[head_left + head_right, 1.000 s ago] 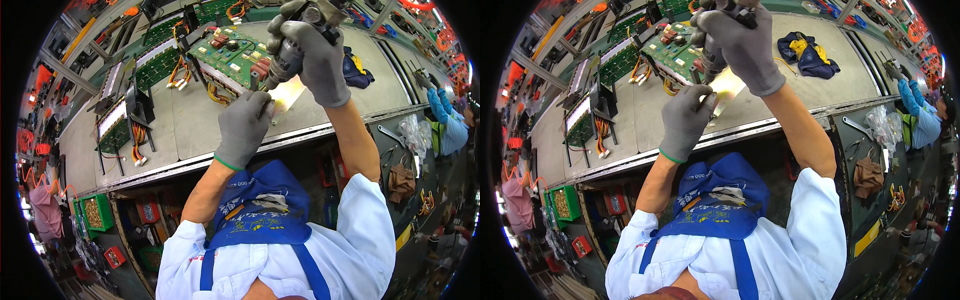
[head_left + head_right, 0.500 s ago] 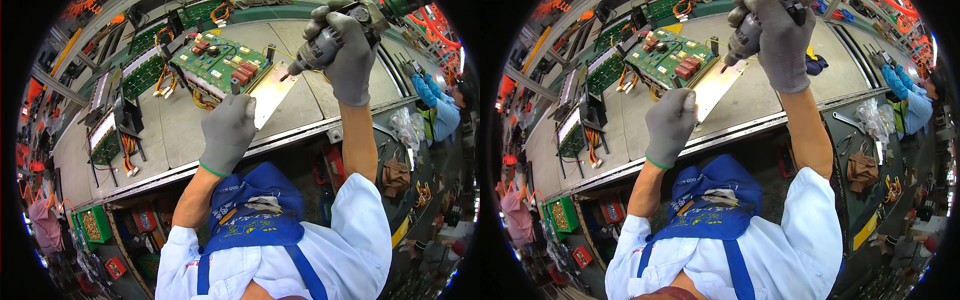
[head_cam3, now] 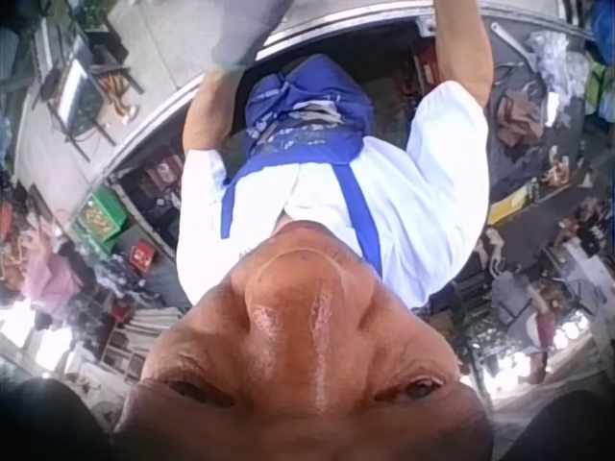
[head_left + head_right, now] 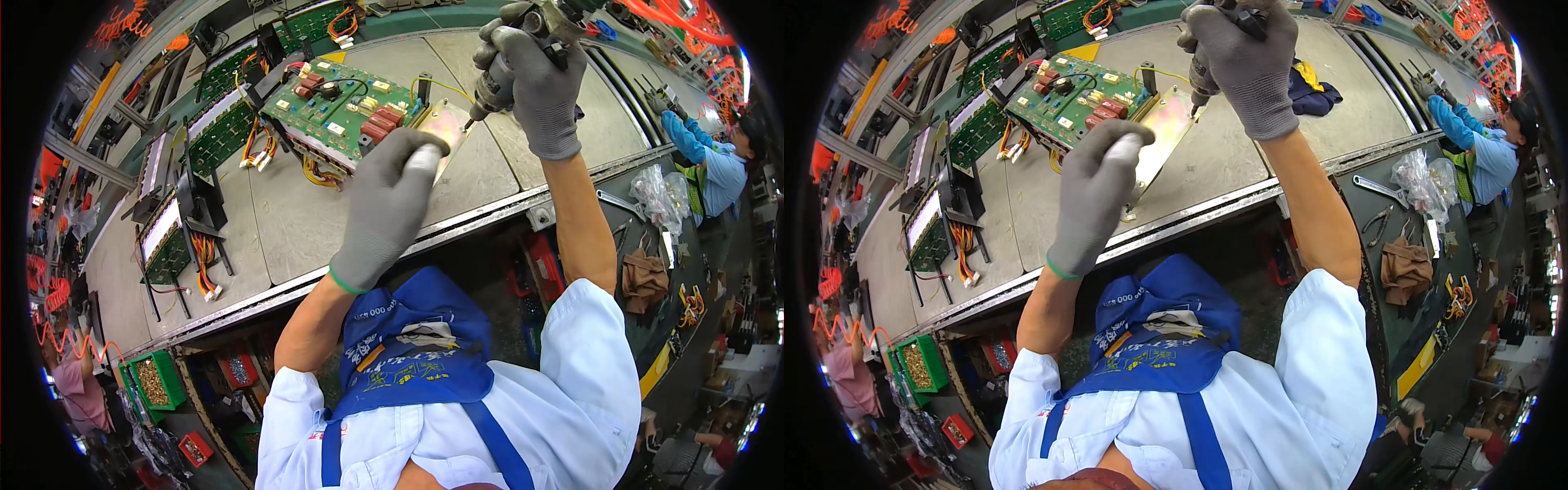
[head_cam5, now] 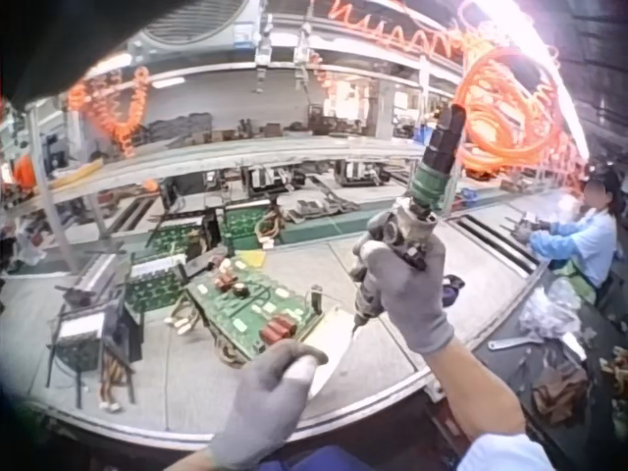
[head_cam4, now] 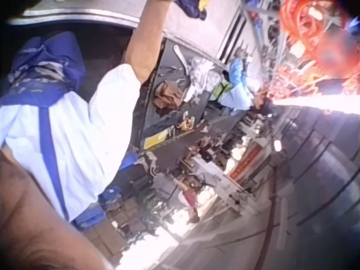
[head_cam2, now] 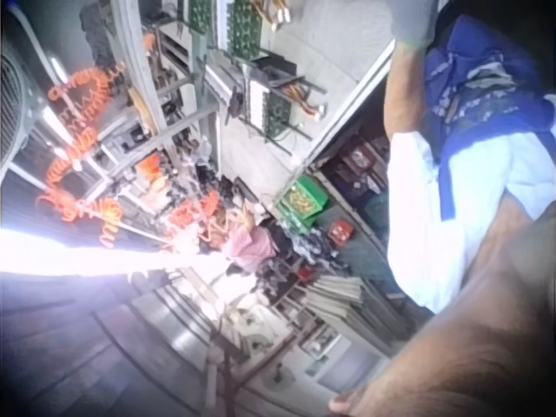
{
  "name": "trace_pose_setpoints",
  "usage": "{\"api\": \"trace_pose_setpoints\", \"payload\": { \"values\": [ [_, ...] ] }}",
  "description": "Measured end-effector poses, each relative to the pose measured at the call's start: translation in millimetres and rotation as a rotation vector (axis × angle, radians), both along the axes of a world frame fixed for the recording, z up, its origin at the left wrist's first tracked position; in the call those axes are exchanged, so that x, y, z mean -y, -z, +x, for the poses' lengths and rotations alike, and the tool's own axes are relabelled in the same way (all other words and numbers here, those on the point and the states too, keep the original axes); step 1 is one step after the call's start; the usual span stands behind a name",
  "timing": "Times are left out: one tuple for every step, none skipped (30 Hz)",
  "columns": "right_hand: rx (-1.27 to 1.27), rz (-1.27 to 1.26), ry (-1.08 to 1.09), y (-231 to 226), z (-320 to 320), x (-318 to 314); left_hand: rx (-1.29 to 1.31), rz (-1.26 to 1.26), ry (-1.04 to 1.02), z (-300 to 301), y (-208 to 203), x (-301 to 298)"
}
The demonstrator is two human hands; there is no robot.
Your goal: The person assembles an electronic device by installing electronic components and a housing onto a circuit board assembly, securing them with screws using a pneumatic screwdriver.
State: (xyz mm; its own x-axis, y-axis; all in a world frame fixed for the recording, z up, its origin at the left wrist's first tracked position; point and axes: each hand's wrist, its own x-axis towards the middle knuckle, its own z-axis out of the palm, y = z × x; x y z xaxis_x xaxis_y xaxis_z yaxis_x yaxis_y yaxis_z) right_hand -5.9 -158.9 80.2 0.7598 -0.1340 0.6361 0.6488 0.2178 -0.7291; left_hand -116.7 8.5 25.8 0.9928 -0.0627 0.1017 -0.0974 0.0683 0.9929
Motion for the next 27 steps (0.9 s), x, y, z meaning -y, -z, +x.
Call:
{"api": "trace_pose_setpoints", "payload": {
  "values": [
    [-0.026,-0.017,-0.008,-1,-1,0,0.141,0.15,-0.047,6,4,8],
    [-0.052,-0.034,-0.015,-1,-2,0,0.283,0.301,-0.094,12,5,13],
    [-0.052,-0.03,-0.01,-2,-3,1,0.307,0.465,-0.101,18,2,13],
    [-0.069,-0.056,-0.035,-2,-3,1,0.308,0.467,-0.095,25,2,16],
    [-0.086,-0.084,-0.046,-2,-2,5,0.392,0.576,-0.111,36,5,22],
    [-0.086,-0.079,-0.043,-4,-2,4,0.474,0.692,-0.142,44,8,25],
    [-0.078,-0.1,-0.12,-6,-1,2,0.501,0.73,-0.155,53,13,26],
    [-0.072,-0.121,-0.188,-6,2,4,0.506,0.731,-0.142,61,15,29],
    [-0.063,-0.121,-0.192,-3,7,4,0.423,0.822,-0.092,68,15,31],
    [-0.055,-0.122,-0.196,-1,8,2,0.339,0.914,-0.041,74,17,32],
    [-0.045,-0.132,-0.186,-3,7,1,0.375,0.941,-0.021,78,18,32],
    [-0.034,-0.141,-0.176,-5,6,0,0.378,0.946,-0.011,79,20,32],
    [-0.036,-0.134,-0.168,-5,7,0,0.357,0.962,-0.008,80,22,32],
    [-0.017,-0.131,-0.184,-5,7,0,0.336,0.977,-0.007,79,20,33],
    [0.002,-0.127,-0.201,-5,7,2,0.318,1.001,0.01,78,16,35],
    [0.001,-0.122,-0.197,-6,6,4,0.319,1.006,0.016,79,17,36],
    [-0.001,-0.121,-0.208,-6,4,5,0.343,0.992,0.011,79,19,36],
    [-0.002,-0.12,-0.22,-7,3,6,0.367,0.977,0.006,79,20,36],
    [-0.004,-0.115,-0.217,-7,3,6,0.367,0.981,0.009,78,21,36],
    [-0.008,-0.13,-0.21,-6,3,5,0.36,0.982,0.001,78,20,36],
    [-0.012,-0.145,-0.203,-6,3,4,0.354,0.983,-0.007,77,21,35],
    [-0.014,-0.142,-0.201,-5,4,4,0.354,0.986,-0.004,76,21,35],
    [-0.006,-0.143,-0.215,-4,5,7,0.368,0.982,-0.006,76,22,37],
    [0.002,-0.145,-0.226,-3,5,10,0.383,0.976,-0.006,77,23,40],
    [-0.002,-0.148,-0.206,-2,5,13,0.391,0.969,0.012,78,26,42],
    [-0.015,-0.146,-0.284,-4,4,8,0.411,0.935,-0.019,77,28,36],
    [-0.034,-0.154,-0.331,-7,3,13,0.444,0.885,-0.024,78,27,41]
  ]
}}
